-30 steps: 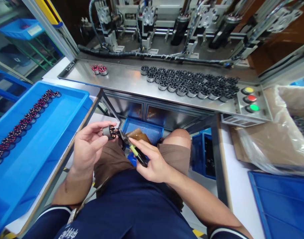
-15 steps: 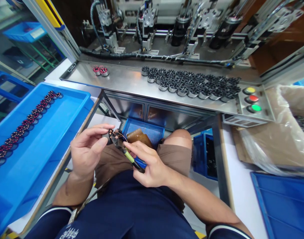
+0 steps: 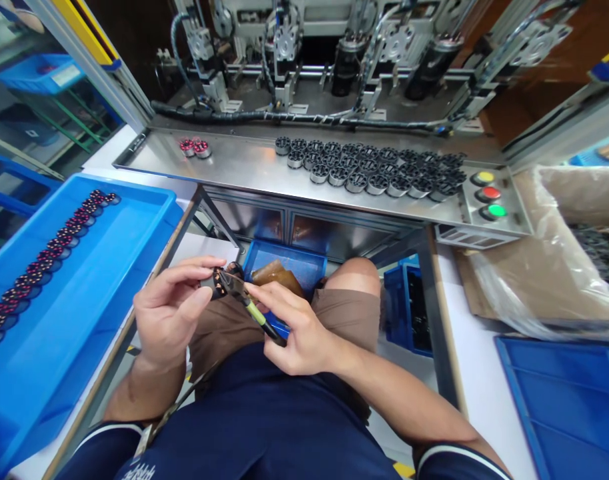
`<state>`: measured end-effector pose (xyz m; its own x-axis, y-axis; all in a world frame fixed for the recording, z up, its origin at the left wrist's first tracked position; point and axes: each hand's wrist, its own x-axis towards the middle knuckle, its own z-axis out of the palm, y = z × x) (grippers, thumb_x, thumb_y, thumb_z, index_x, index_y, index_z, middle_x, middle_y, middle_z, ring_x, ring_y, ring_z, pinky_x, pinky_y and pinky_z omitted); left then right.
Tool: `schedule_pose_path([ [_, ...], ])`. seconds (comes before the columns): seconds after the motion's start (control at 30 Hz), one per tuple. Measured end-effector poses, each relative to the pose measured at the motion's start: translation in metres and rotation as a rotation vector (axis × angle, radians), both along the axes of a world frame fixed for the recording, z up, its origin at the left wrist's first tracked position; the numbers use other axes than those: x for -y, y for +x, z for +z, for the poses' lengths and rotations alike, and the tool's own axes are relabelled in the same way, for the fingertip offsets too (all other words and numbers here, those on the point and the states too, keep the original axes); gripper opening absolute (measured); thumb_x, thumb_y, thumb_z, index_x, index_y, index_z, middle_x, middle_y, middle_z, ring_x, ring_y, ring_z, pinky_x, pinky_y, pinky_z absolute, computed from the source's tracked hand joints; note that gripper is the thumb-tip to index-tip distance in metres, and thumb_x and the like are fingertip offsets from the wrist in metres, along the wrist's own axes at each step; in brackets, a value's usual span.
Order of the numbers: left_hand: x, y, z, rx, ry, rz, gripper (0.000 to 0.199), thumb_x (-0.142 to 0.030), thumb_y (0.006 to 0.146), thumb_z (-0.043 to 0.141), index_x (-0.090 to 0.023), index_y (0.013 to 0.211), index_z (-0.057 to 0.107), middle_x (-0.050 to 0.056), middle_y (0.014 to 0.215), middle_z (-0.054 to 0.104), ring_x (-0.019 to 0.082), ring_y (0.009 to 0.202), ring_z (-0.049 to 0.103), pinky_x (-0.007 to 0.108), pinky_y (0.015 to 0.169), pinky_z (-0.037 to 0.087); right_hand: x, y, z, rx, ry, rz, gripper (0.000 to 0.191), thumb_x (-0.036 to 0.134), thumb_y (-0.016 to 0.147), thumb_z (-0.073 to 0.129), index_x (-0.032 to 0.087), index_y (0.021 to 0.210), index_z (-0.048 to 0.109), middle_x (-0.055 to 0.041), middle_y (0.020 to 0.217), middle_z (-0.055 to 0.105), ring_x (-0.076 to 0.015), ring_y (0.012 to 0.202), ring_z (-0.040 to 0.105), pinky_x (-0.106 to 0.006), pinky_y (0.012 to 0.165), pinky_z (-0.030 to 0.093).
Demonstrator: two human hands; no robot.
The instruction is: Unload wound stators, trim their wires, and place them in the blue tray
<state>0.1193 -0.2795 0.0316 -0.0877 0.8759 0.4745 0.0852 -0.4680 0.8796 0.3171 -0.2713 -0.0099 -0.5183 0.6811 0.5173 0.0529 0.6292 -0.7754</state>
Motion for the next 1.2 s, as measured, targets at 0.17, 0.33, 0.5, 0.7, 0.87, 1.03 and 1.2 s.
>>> schedule_pose_path([
  [0.17,0.002,0.001,0.000,-0.002,-0.024,-0.036,0.021,-0.015,0.085,0.072,-0.025,0.102,0.076,0.004,0.106,0.078,0.021,0.106,0.072,0.034,0.090,0.061,0.001,-0.001,0.000,-0.024,0.003,-0.012,0.075,0.005,0.078,0.052,0.023,0.151,0.044,-0.0079,0.099,0.067,-0.0196,0.085,0.065,-0.033,0.076,0.058],
  [0.33,-0.001,-0.005,-0.005,-0.054,0.010,-0.044,0.016,-0.019,0.084,0.074,-0.024,0.099,0.075,0.009,0.117,0.073,0.025,0.110,0.070,0.036,0.086,0.062,-0.001,0.001,-0.004,-0.001,-0.121,-0.090,0.069,0.007,0.082,0.054,0.025,0.149,0.047,-0.0074,0.100,0.070,-0.0198,0.087,0.067,-0.035,0.082,0.058],
  [0.5,-0.007,-0.010,-0.011,-0.055,0.156,-0.042,0.055,-0.010,0.074,0.083,-0.030,0.121,0.065,0.007,0.133,0.062,0.021,0.106,0.072,0.034,0.085,0.064,-0.001,0.012,-0.005,0.054,-0.228,-0.144,0.064,0.007,0.081,0.057,0.022,0.143,0.055,-0.0092,0.108,0.072,-0.0201,0.092,0.069,-0.037,0.089,0.057],
  [0.7,-0.010,-0.016,-0.017,-0.312,0.312,0.053,0.061,-0.010,0.074,0.083,-0.026,0.129,0.062,0.008,0.127,0.063,0.023,0.109,0.071,0.037,0.087,0.066,0.013,0.028,0.013,0.035,-0.393,-0.107,0.059,0.009,0.084,0.056,0.019,0.143,0.055,-0.0084,0.097,0.071,-0.0172,0.082,0.069,-0.031,0.079,0.059],
  [0.87,-0.013,-0.018,-0.014,-0.445,0.409,0.116,0.045,-0.013,0.074,0.084,-0.023,0.115,0.068,0.006,0.117,0.068,0.023,0.105,0.071,0.041,0.088,0.066,0.024,0.036,0.031,-0.030,-0.531,0.001,0.067,0.005,0.083,0.055,0.025,0.146,0.051,-0.0073,0.105,0.068,-0.0144,0.080,0.068,-0.027,0.076,0.061],
  [1.03,-0.015,-0.014,-0.013,-0.464,0.457,0.087,0.045,-0.007,0.079,0.078,-0.024,0.120,0.068,0.005,0.118,0.071,0.023,0.110,0.072,0.043,0.095,0.064,0.026,0.037,0.045,-0.052,-0.566,0.143,0.078,0.000,0.079,0.052,0.030,0.150,0.046,-0.0075,0.115,0.068,-0.0171,0.096,0.071,-0.032,0.089,0.060],
  [1.2,-0.010,-0.013,-0.023,-0.393,0.431,0.092,0.071,0.004,0.075,0.076,-0.024,0.138,0.057,0.005,0.118,0.075,0.023,0.112,0.072,0.042,0.099,0.063,0.026,0.031,0.047,-0.054,-0.537,0.196,0.078,0.000,0.077,0.052,0.026,0.151,0.045,-0.0096,0.116,0.068,-0.0192,0.101,0.070,-0.035,0.092,0.059],
])
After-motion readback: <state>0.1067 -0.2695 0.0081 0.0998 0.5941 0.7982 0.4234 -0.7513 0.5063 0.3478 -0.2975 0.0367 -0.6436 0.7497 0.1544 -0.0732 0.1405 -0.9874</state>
